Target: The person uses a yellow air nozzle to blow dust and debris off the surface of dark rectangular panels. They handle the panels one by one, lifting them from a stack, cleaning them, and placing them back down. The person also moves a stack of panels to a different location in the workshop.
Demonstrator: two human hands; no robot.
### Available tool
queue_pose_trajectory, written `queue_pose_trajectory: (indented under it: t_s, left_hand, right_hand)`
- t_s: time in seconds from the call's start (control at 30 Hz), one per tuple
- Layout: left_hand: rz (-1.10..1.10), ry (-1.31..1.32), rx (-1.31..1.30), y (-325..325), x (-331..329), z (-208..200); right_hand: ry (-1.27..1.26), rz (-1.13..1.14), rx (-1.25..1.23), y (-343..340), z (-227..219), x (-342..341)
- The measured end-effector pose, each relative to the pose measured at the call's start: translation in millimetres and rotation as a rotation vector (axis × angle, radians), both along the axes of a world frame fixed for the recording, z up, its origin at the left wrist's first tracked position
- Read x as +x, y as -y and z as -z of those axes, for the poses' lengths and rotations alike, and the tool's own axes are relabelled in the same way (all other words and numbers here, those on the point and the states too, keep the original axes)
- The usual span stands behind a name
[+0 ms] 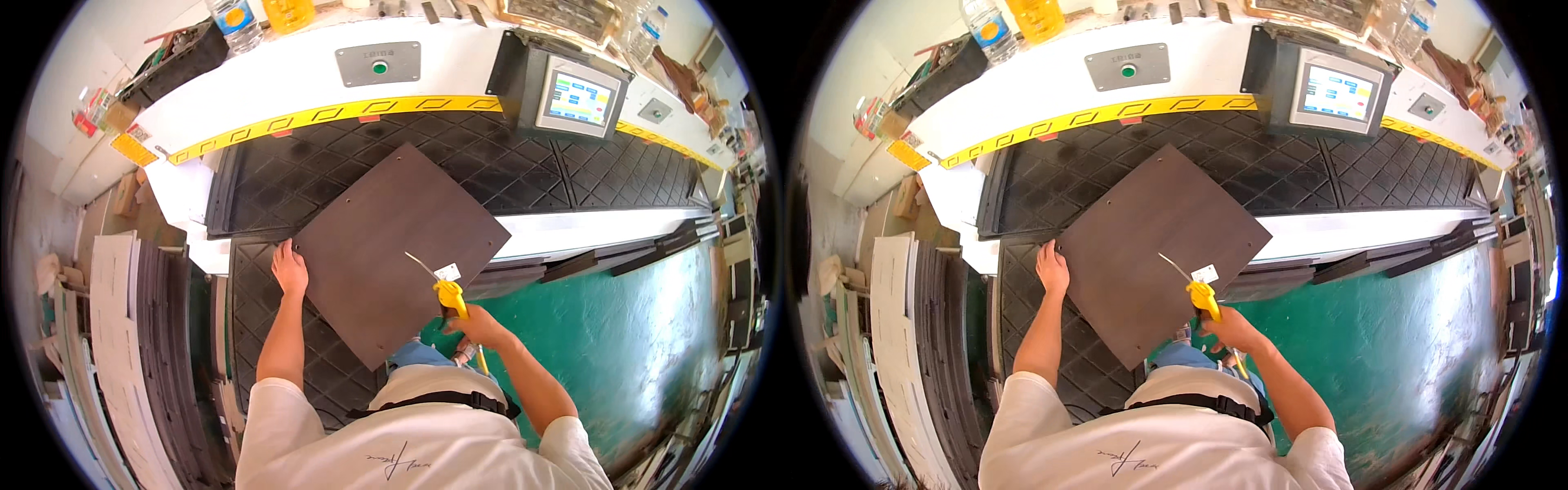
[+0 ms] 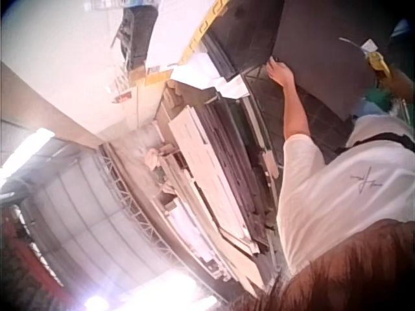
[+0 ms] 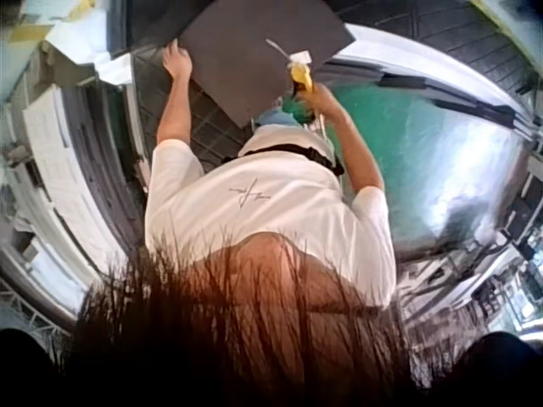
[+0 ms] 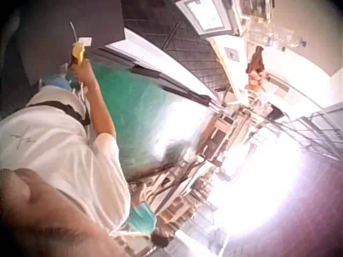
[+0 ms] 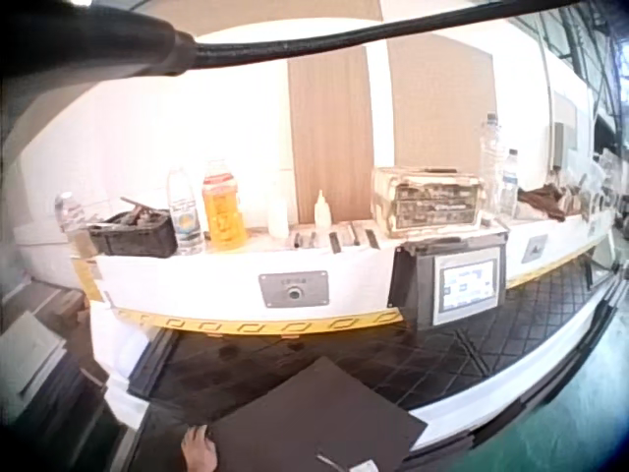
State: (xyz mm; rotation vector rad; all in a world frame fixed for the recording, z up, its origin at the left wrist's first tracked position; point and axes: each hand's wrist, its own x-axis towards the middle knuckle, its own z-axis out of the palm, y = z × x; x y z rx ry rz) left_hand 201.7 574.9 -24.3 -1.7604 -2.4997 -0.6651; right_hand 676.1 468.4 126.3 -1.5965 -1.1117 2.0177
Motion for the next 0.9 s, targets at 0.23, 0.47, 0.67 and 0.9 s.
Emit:
queue_pose_trajectory:
  t_s: [0.23,0.47,0.67,0.9]
  left_hand:
    - [-0.033,0.023,-0.042,36,21,-7]
    - [-0.206,0.037,-0.11,83,11,-34]
    - [-0.022,0.169,0.007,193,118,-63]
    - [0.411,0.47,0.139,166,218,-65]
  right_hand:
    - [-0.25,0.303,-0.235,23,54,-9]
    - [-0.171,0.335,-0.111,-68,53,-42]
    - [0.17,0.193,0.238,-99,54,-5]
    - [0.26,0.006,0.122,-8,115,32]
